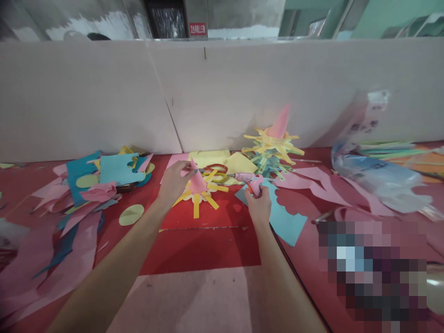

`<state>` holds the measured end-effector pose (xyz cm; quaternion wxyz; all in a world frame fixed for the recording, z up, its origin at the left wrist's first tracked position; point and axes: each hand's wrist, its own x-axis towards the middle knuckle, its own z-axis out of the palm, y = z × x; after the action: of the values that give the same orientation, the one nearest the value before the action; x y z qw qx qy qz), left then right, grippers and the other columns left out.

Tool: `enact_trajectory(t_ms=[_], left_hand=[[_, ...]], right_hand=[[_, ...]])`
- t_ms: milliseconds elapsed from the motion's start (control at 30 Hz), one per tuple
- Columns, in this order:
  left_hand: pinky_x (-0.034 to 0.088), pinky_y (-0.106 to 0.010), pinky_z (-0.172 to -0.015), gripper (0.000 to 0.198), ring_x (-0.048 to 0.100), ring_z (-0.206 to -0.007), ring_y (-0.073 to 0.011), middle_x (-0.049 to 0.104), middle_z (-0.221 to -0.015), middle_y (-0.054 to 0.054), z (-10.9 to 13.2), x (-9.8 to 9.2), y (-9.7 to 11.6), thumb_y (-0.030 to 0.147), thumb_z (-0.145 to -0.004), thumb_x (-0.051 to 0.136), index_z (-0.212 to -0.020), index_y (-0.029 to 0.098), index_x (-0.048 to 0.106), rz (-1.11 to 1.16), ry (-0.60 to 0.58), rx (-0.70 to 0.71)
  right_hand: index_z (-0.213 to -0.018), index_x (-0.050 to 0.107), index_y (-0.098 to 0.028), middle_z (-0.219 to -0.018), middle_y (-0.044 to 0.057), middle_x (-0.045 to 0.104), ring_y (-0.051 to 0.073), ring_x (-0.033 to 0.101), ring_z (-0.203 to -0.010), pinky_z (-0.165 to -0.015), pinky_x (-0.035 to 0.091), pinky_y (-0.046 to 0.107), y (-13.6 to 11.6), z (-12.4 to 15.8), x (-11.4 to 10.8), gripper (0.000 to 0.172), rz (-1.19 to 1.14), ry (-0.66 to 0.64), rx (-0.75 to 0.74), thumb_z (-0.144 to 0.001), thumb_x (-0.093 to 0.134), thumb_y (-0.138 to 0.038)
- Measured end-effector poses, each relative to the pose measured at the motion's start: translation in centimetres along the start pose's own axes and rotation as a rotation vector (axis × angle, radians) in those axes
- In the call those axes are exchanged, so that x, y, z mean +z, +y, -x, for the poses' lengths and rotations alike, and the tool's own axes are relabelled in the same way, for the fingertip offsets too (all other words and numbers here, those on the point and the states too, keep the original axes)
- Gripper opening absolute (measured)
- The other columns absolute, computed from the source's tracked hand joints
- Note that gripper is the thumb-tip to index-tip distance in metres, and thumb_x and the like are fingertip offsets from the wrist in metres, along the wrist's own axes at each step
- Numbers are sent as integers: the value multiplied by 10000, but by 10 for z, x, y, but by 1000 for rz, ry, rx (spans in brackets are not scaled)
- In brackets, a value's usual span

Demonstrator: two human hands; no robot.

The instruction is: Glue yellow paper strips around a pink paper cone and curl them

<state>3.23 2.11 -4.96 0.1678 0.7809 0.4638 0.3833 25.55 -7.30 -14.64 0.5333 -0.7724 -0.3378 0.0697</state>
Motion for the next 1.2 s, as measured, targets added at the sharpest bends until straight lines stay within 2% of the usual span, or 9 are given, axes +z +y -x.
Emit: enact_trajectory(t_ms=[133, 300, 367, 433, 533, 700, 900, 1067, 1200], left_hand=[[476, -306, -788, 151, 621, -837, -171, 665, -956, -47, -1, 3, -3, 219, -786, 584, -931, 190, 616, 31, -17, -11], [455, -310, -874, 370, 591, -968, -165, 617, -1087, -53, 8, -6, -12, 179, -751, 613, -1114, 205, 545, 71, 7, 12], [451, -314, -881, 338, 578, -993, -171, 599, -1088, -57, 16, -11, -20, 193, -749, 615, -1082, 201, 557, 40, 23, -6], [471, -304, -824, 233, 587, -928, -169, 598, -1039, -49, 26, -12, -31, 222, -763, 600, -995, 199, 588, 7, -5, -53], [477, -292, -769, 152, 589, -815, -157, 596, -983, -46, 43, -4, -49, 269, -788, 575, -917, 192, 602, -45, -99, -84], [465, -288, -754, 161, 589, -844, -172, 586, -973, -46, 66, 19, -66, 329, -801, 564, -899, 203, 588, -78, -261, -118], [437, -338, -775, 437, 550, -927, -242, 582, -959, -61, 74, 33, -66, 514, -672, 662, -950, 194, 556, -195, -250, -108], [426, -330, -781, 399, 536, -895, -223, 582, -954, -48, 75, 35, -71, 454, -678, 678, -951, 191, 554, -188, -233, -85], [421, -337, -788, 393, 532, -901, -222, 580, -951, -43, 76, 36, -76, 437, -683, 675, -976, 199, 564, -145, -232, -81]], right_hand=[[-869, 530, -161, -631, -49, 441, 118, 367, -579, -571, 328, 245, 0, 2, 2, 393, -10, 2, -17, -669, 583, -495], [-952, 533, -171, -656, -47, 461, 124, 422, -587, -579, 360, 244, -5, 9, 7, 456, -7, -44, -44, -655, 601, -510], [-966, 535, -177, -660, -46, 473, 124, 432, -580, -577, 367, 246, -8, 12, 10, 475, 14, -60, -59, -640, 611, -515], [-964, 536, -181, -654, -44, 481, 125, 434, -574, -576, 375, 247, -11, 17, 13, 474, 15, -82, -73, -635, 615, -512], [-964, 536, -183, -671, -32, 505, 129, 447, -594, -593, 395, 249, -16, 26, 18, 452, -16, -117, -119, -649, 609, -499], [-1015, 533, -175, -714, -4, 553, 145, 486, -621, -615, 421, 265, -21, 37, 24, 478, 0, -204, -167, -657, 600, -484], [-997, 545, -186, -758, 24, 596, 178, 535, -671, -642, 430, 293, -22, 39, 25, 452, 113, -239, -174, -657, 587, -481], [-996, 553, -195, -840, 42, 622, 179, 557, -717, -642, 432, 282, -25, 39, 26, 438, 113, -250, -157, -668, 570, -485], [-982, 552, -205, -801, 25, 617, 178, 559, -697, -626, 424, 281, -25, 39, 27, 427, 152, -253, -145, -663, 573, -488]])
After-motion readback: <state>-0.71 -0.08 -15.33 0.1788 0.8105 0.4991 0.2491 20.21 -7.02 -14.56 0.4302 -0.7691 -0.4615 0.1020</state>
